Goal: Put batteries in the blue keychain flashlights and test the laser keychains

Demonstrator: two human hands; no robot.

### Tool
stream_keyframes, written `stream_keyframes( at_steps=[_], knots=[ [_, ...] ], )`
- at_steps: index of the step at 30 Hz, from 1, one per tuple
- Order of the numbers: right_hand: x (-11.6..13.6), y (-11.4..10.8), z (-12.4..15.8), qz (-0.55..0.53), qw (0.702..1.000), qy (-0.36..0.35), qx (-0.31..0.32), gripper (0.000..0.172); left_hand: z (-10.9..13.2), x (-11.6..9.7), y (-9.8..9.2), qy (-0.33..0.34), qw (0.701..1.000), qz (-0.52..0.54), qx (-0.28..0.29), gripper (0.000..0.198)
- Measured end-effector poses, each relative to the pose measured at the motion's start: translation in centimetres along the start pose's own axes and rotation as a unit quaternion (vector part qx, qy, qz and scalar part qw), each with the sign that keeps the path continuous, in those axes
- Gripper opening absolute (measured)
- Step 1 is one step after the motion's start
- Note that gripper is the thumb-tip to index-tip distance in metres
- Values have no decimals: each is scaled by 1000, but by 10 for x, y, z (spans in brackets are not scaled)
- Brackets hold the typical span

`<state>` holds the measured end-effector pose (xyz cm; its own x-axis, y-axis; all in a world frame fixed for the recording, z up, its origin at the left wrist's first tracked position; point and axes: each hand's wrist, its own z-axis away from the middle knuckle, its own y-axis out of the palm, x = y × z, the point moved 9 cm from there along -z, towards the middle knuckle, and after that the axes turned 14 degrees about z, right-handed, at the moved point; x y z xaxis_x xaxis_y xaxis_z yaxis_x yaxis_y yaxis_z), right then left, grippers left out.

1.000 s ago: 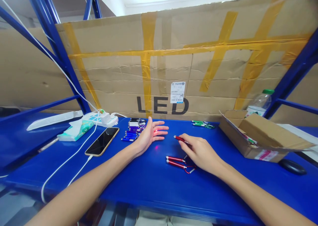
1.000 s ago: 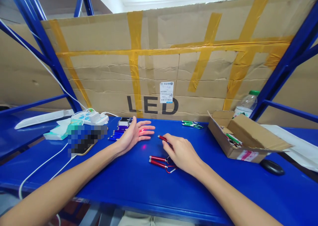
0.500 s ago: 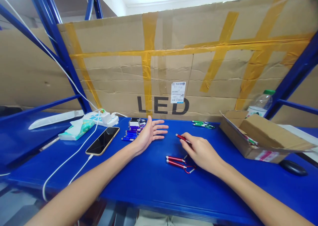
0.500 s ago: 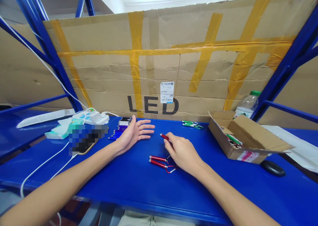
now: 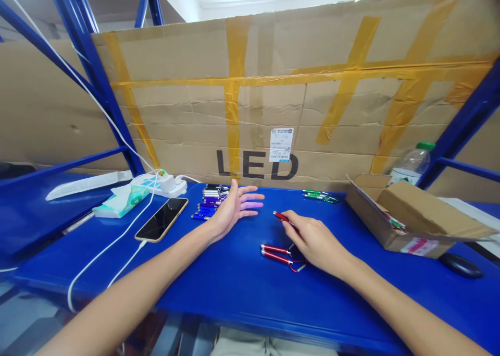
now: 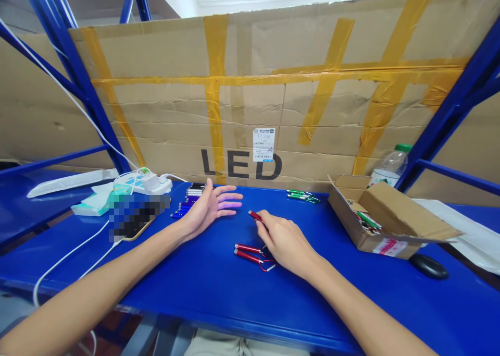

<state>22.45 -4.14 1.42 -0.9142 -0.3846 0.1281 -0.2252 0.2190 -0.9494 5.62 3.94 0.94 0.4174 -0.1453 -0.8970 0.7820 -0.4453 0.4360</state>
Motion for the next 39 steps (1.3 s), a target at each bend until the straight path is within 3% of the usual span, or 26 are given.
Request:
stream_keyframes(
  at_steps=[4, 12, 22, 33, 39],
  knots=[
    [-8, 0, -1, 26, 999, 40, 2, 24, 1, 1, 1, -6, 1000, -4, 2, 83],
    [19, -6, 4, -37, 997, -67, 3, 26, 1, 2, 1, 3, 1000, 3, 8, 83],
    [7, -3, 1, 13, 1000, -10, 14, 27, 1, 4, 2, -2, 1000, -6, 9, 83],
    [22, 1, 4, -45, 996, -68, 44, 28, 1, 3, 3, -1, 1000, -3, 15, 84],
    [22, -3, 5, -41, 996, -79, 28, 30, 2, 4, 4, -9, 1000, -6, 16, 84]
  ],
)
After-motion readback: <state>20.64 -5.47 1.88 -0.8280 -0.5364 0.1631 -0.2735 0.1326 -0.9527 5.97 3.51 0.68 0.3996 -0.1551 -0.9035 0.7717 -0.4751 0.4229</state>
